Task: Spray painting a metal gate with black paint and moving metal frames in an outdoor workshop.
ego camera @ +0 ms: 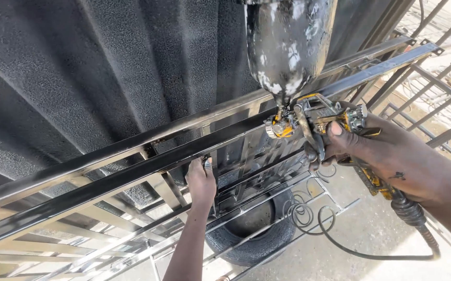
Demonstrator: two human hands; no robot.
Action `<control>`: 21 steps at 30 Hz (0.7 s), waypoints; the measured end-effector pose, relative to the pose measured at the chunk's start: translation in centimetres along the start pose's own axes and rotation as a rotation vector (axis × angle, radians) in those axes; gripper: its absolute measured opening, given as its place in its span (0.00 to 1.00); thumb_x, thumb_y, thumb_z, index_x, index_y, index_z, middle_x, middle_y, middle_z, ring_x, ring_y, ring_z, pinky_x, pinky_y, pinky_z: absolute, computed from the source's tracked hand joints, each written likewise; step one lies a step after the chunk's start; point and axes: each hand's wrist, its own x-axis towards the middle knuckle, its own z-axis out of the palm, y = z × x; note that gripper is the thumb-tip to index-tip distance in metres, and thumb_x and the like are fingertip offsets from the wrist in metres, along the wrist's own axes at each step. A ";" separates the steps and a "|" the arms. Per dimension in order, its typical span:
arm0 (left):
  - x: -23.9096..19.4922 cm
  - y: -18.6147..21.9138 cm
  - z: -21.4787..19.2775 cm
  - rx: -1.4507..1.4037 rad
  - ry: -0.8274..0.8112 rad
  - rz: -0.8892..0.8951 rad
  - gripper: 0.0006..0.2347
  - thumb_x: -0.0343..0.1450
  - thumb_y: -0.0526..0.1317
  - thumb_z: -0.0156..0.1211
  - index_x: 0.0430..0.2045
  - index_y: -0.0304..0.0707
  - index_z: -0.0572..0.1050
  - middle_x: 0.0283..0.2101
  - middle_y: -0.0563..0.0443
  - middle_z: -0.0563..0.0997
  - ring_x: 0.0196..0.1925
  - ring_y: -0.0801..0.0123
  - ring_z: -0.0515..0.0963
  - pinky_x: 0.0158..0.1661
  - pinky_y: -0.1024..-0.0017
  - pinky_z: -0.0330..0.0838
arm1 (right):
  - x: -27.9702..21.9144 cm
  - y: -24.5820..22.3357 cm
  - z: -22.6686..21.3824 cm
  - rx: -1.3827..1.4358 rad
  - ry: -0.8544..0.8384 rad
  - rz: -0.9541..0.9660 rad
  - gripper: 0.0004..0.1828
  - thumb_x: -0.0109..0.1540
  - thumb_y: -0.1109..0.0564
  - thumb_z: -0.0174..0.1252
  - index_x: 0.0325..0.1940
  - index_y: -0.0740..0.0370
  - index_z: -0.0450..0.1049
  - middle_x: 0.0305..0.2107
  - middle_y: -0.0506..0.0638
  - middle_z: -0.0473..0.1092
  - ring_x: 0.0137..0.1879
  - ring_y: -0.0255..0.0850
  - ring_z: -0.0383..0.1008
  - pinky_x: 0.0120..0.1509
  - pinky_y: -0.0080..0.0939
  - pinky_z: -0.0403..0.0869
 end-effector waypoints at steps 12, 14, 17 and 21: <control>0.0 -0.7 0.8 0.017 0.005 0.016 0.15 0.78 0.42 0.46 0.53 0.31 0.72 0.53 0.42 0.78 0.60 0.49 0.76 0.63 0.44 0.61 | 4.5 0.0 -3.9 0.409 -0.022 1.109 0.31 0.65 0.36 0.41 0.57 0.58 0.75 0.39 0.61 0.75 0.42 0.51 0.76 0.52 0.47 0.71; -0.1 -0.3 0.6 0.006 0.009 0.026 0.19 0.79 0.48 0.44 0.52 0.29 0.73 0.52 0.41 0.78 0.59 0.48 0.76 0.62 0.43 0.61 | 2.8 3.3 -3.0 0.163 -0.111 1.072 0.35 0.67 0.32 0.36 0.66 0.48 0.75 0.36 0.61 0.69 0.33 0.51 0.71 0.41 0.46 0.67; -0.1 0.2 0.1 -0.022 -0.007 -0.005 0.22 0.78 0.54 0.40 0.39 0.30 0.74 0.41 0.41 0.79 0.51 0.53 0.79 0.63 0.42 0.61 | 3.0 3.4 -4.5 0.732 0.300 1.066 0.24 0.75 0.44 0.52 0.35 0.66 0.66 0.28 0.57 0.65 0.35 0.50 0.68 0.45 0.51 0.70; 0.0 0.5 -0.4 -0.080 0.002 -0.013 0.19 0.79 0.49 0.43 0.43 0.26 0.74 0.45 0.35 0.79 0.53 0.48 0.78 0.62 0.38 0.64 | 3.3 4.4 -6.4 0.591 0.392 1.487 0.43 0.67 0.40 0.52 0.77 0.67 0.47 0.69 0.61 0.59 0.73 0.55 0.58 0.78 0.54 0.53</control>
